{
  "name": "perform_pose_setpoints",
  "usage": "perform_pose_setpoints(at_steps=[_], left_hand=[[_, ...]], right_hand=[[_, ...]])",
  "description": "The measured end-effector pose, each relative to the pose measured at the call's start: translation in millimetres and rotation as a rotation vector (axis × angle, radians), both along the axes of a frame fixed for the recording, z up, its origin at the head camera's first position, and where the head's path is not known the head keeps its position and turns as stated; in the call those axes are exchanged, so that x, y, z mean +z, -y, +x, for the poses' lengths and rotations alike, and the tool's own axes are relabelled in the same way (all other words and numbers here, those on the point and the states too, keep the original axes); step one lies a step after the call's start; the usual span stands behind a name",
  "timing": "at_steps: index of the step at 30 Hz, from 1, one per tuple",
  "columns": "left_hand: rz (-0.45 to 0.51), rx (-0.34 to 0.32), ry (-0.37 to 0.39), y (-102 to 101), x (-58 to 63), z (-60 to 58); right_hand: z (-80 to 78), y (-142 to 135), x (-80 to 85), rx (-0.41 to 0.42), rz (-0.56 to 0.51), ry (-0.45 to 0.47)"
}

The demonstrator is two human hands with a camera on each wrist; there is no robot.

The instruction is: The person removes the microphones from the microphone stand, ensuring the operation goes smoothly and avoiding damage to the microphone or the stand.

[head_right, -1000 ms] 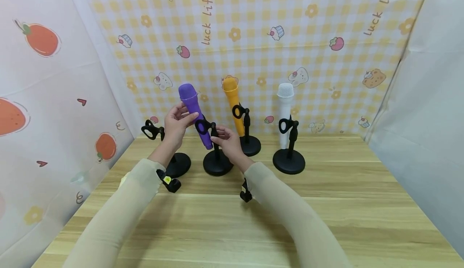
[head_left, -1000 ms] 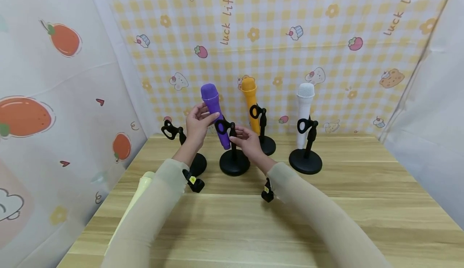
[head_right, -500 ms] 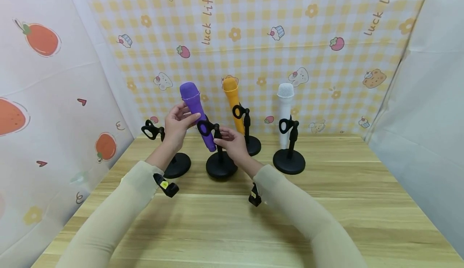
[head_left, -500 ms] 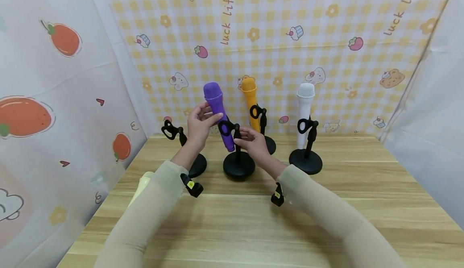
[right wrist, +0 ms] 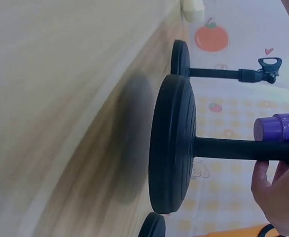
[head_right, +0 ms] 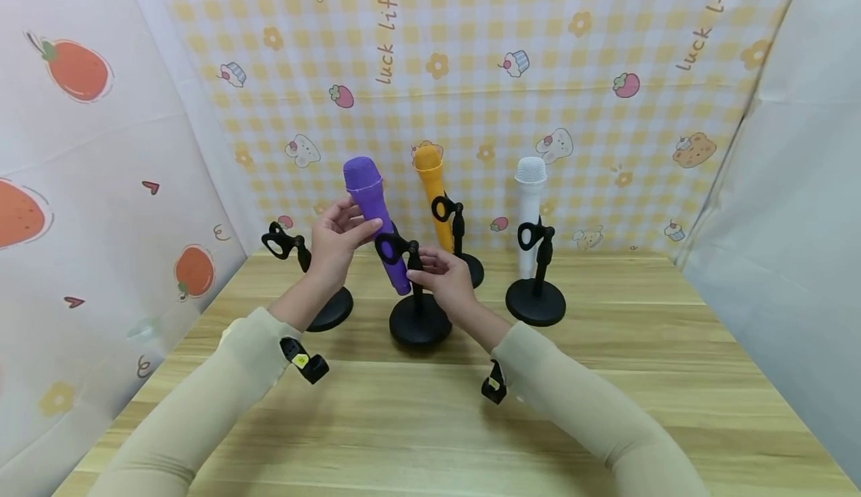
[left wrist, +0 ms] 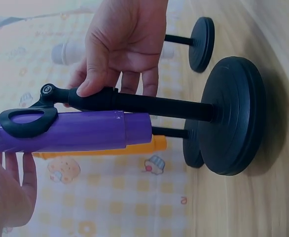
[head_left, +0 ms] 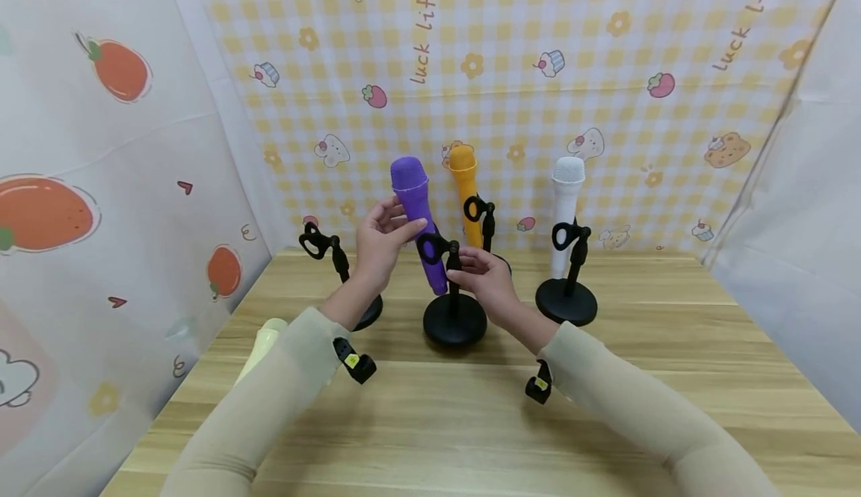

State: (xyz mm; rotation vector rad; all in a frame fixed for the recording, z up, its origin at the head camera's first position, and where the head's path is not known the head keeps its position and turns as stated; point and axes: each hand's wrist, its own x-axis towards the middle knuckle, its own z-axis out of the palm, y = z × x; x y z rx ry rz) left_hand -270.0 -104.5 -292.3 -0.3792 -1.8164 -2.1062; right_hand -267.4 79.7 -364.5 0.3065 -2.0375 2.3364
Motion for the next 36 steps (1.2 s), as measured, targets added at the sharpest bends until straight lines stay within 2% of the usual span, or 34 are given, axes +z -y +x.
perform_pose_setpoints(at_steps=[5, 21, 36], left_hand=[[0.014, -0.020, -0.019, -7, 1.2, 8.4], [0.020, -0.082, -0.052, -24, -7.8, 24.8], [-0.024, -0.084, -0.065, -29, -15.6, 38.9]], right_hand=[[9.0, -6, 0.6, -0.008, -0.006, 0.008], [36.6, -25, -2.2, -0.037, -0.017, 0.043], [50.2, -33, -12.4, -0.035, -0.011, 0.044]])
